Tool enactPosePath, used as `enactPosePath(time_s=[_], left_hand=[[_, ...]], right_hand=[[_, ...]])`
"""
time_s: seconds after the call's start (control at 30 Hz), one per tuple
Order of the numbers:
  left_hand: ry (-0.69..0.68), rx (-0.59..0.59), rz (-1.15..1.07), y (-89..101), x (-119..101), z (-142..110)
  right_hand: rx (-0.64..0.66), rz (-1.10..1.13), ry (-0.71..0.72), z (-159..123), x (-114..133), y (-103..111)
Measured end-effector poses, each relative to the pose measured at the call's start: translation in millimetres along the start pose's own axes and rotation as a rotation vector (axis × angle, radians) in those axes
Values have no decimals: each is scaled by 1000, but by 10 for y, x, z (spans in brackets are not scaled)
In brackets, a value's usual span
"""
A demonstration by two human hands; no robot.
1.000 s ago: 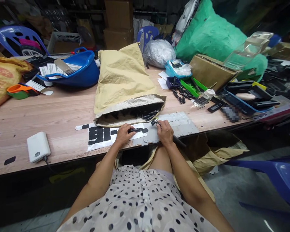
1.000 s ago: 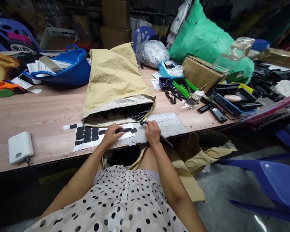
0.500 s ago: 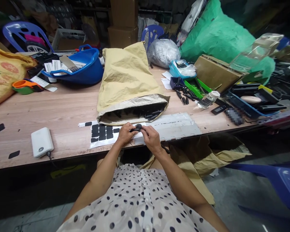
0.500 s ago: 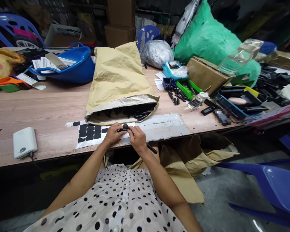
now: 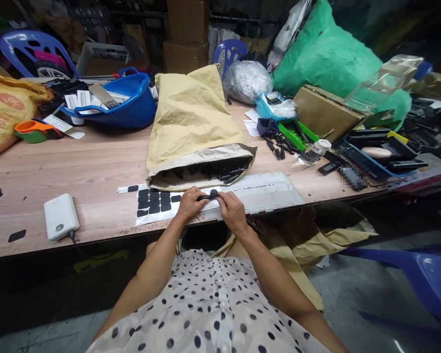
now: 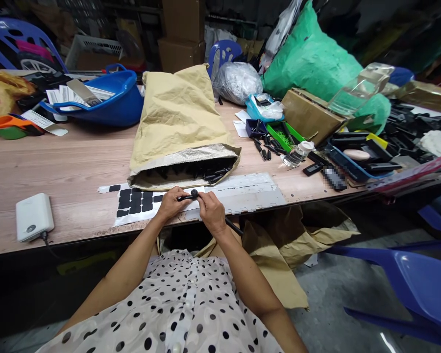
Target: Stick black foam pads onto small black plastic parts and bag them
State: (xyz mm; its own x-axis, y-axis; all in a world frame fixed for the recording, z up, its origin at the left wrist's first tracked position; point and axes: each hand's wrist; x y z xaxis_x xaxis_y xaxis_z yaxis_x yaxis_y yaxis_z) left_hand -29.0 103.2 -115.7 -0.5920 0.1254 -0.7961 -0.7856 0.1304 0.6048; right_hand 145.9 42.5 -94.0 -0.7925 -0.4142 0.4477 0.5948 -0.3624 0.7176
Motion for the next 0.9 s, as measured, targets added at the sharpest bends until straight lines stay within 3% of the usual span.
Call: enactPosePath(time_s=[0.1, 0.23, 0.43, 0.6, 0.9], left_hand=[[5, -9, 4, -2, -18, -10], [12, -7, 4, 1, -39, -23], [8, 2, 51, 7, -57, -20], [3, 4, 79, 5, -57, -22], [-36, 17, 75, 56, -45, -32]], right_hand=[[26, -11, -16, -15, -27, -18], [-54, -64, -62, 7, -159, 70], [-130, -288, -283, -2, -628, 299], [-87, -416, -341, 2, -976, 295], [-118, -464, -359, 66, -1008, 124]])
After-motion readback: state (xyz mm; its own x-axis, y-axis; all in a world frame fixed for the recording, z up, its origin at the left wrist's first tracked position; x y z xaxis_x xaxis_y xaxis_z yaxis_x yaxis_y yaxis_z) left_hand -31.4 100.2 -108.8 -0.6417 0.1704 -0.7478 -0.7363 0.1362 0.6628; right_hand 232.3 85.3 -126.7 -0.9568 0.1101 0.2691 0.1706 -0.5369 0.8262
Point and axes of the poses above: each hand's wrist, its own z-axis towards the middle knuckle, its own y-axis out of the back of the hand, x = y × z, and after that the axes turned 11 degrees about y, right-handed
